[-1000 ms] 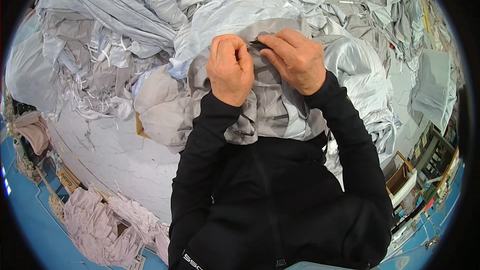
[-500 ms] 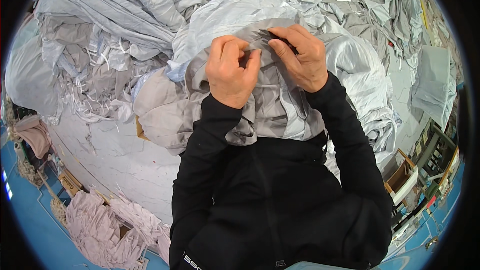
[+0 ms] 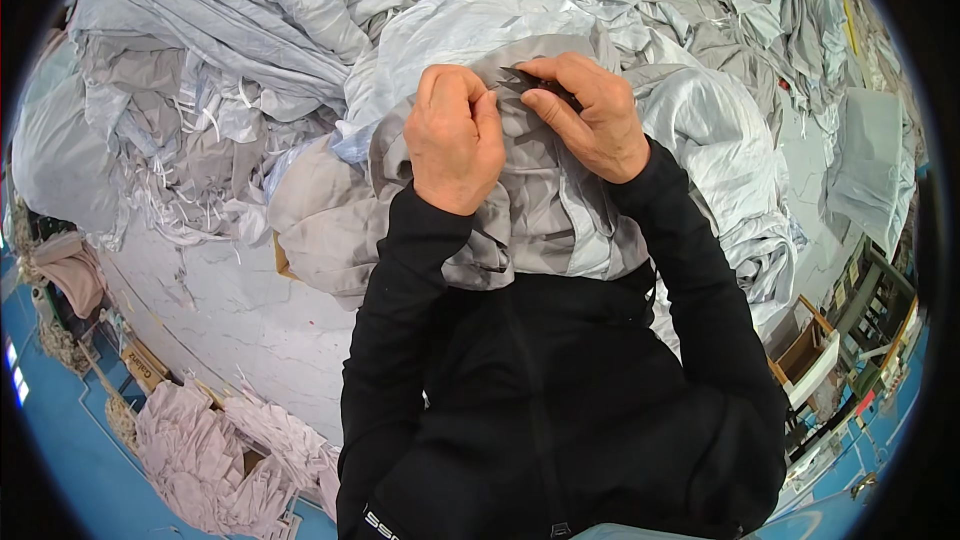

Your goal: Inspecting large sheets of white fabric and using tweezers to pick at specific areas, likely for quality control or thread removal.

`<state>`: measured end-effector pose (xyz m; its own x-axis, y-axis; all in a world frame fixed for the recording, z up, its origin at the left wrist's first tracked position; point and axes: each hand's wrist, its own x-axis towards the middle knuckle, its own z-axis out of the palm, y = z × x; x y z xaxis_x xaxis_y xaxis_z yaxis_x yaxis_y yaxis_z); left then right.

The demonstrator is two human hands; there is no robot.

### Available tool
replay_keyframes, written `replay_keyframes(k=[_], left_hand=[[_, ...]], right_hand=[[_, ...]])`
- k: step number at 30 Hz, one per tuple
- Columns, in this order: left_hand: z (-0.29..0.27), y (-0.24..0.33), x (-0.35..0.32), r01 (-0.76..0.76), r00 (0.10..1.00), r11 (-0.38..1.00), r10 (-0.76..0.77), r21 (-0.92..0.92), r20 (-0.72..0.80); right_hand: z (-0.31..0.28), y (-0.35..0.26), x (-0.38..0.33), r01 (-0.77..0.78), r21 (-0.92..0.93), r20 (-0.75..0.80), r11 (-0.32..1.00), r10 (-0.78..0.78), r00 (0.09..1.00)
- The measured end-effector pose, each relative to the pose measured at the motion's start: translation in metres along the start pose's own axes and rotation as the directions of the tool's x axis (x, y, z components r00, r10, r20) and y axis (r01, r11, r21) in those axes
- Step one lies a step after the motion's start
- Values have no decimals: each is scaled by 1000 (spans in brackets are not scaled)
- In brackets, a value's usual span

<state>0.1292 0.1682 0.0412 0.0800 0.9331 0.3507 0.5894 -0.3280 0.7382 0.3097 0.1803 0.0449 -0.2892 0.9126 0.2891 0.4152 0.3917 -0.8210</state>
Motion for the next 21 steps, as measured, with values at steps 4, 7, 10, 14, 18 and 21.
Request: replay_keyframes(k=[4,7,10,14,18,21], left_hand=[[2,-11,-6,73,997,982,-78,-173,-20],[1,-15,-12,198,978,912,-209,-360,9],[-3,-12,-11,329,934,742,-347,-584,86],[-11,-19,-17,388,881,443,-435,-808,184],[-15,-18,-20,395,858,326,-466,-859,218],[-14,-13,-19,386,877,377,-432,-842,210]], right_hand=[[-2,1,1,63,-31,25,998,-63,998],[-5,0,2,109,-124,61,986,-102,993],[-7,-2,1,141,-165,65,976,-131,989],[-5,-2,-1,80,-125,48,989,-74,996],[-4,-2,-3,85,-161,35,983,-81,996],[-3,-5,-1,125,-231,37,965,-119,992]])
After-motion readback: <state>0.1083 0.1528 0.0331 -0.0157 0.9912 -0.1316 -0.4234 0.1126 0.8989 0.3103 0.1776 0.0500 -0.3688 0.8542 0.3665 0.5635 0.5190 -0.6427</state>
